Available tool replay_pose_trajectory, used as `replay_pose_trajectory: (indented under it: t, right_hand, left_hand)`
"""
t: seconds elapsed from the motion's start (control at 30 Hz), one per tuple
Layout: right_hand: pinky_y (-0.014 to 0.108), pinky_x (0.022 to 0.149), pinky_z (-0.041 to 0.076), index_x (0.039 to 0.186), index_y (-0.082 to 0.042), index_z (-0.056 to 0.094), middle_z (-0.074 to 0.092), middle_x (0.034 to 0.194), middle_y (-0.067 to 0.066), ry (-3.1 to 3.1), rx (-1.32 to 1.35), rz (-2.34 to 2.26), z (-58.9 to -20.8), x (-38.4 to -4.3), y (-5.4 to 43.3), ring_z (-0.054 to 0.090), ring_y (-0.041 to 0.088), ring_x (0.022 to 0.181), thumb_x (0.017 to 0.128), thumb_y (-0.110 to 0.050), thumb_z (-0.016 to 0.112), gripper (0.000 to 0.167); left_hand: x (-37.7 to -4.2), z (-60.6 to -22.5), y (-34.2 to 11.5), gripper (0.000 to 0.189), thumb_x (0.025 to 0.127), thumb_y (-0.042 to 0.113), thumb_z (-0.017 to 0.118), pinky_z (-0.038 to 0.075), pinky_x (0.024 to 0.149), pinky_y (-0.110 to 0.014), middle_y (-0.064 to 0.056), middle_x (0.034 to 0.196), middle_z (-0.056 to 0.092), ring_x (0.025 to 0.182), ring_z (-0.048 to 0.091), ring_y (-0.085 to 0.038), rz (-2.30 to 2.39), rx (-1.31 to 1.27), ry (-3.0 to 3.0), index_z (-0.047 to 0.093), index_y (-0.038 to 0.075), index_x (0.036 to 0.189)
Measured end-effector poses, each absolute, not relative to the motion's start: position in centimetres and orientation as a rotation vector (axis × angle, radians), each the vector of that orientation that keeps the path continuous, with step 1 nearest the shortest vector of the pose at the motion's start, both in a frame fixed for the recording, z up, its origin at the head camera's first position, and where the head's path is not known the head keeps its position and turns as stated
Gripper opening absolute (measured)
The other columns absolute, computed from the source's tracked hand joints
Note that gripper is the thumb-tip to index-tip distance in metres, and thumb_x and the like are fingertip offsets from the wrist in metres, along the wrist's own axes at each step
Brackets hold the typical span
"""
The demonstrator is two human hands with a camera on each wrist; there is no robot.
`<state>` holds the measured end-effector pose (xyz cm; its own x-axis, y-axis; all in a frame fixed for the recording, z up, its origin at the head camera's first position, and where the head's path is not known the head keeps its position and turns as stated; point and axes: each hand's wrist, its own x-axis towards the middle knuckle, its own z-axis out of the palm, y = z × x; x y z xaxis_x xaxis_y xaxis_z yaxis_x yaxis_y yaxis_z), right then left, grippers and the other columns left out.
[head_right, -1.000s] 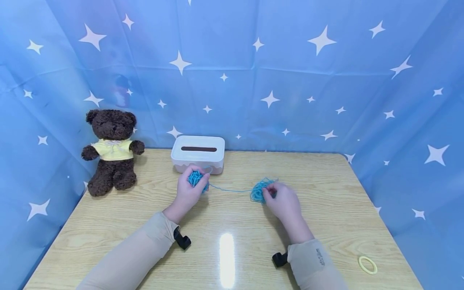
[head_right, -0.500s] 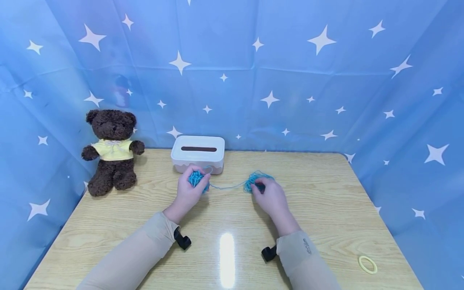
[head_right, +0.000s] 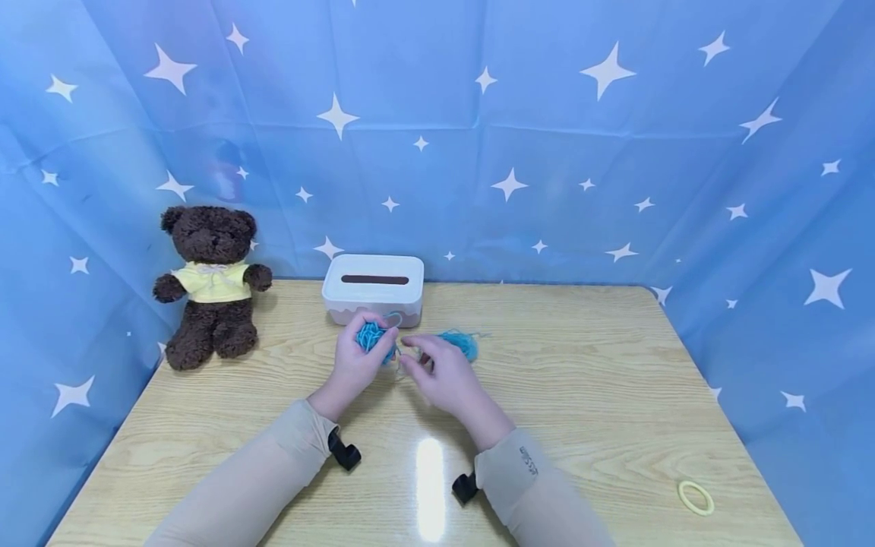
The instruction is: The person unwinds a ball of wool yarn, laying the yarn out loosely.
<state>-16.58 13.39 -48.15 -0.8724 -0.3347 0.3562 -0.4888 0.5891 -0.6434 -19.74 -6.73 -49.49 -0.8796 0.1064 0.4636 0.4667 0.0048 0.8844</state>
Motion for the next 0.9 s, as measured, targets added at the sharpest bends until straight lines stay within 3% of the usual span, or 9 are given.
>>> replay_pose_trajectory:
  t: [0.27,0.4,0.67,0.9]
  right_hand:
    - [0.023,0.072,0.055,0.131,-0.015,0.079,0.08,0.108,-0.001,-2.61,0.626,1.183,-48.4,-16.4,13.1,0.061,0.006,0.08,0.11,-0.025,0.069,0.026]
    - [0.024,0.072,0.055,0.128,-0.012,0.079,0.08,0.106,0.001,-2.54,0.673,1.203,-48.4,-16.4,12.9,0.061,0.007,0.082,0.11,-0.021,0.067,0.023]
    - [0.024,0.066,0.058,0.113,-0.012,0.084,0.084,0.101,0.004,-2.449,0.641,1.177,-48.2,-16.0,12.0,0.064,0.008,0.073,0.1,-0.02,0.082,0.016]
    - [0.022,0.064,0.056,0.106,-0.013,0.084,0.081,0.091,0.0,-2.41,0.638,1.132,-48.4,-16.1,12.2,0.063,0.008,0.072,0.1,-0.014,0.081,0.008]
  left_hand:
    - [-19.9,-49.6,-6.5,0.014,0.101,0.006,0.076,0.059,0.072,-0.02,-0.016,0.097,0.07,0.084,0.068,-0.005,-1.91,-0.592,-2.025,0.064,0.002,0.108]
    - [-19.9,-49.6,-6.5,0.015,0.1,0.004,0.076,0.061,0.071,-0.02,-0.017,0.097,0.07,0.082,0.069,-0.005,-1.921,-0.59,-2.025,0.064,0.001,0.108]
    - [-19.7,-49.5,-6.5,0.017,0.099,0.003,0.077,0.062,0.073,-0.021,-0.019,0.101,0.07,0.085,0.069,-0.008,-1.911,-0.609,-2.048,0.063,0.0,0.109]
    - [-19.7,-49.5,-6.5,0.017,0.1,0.004,0.077,0.061,0.074,-0.021,-0.02,0.103,0.07,0.086,0.068,-0.008,-1.9,-0.617,-2.062,0.064,0.001,0.11]
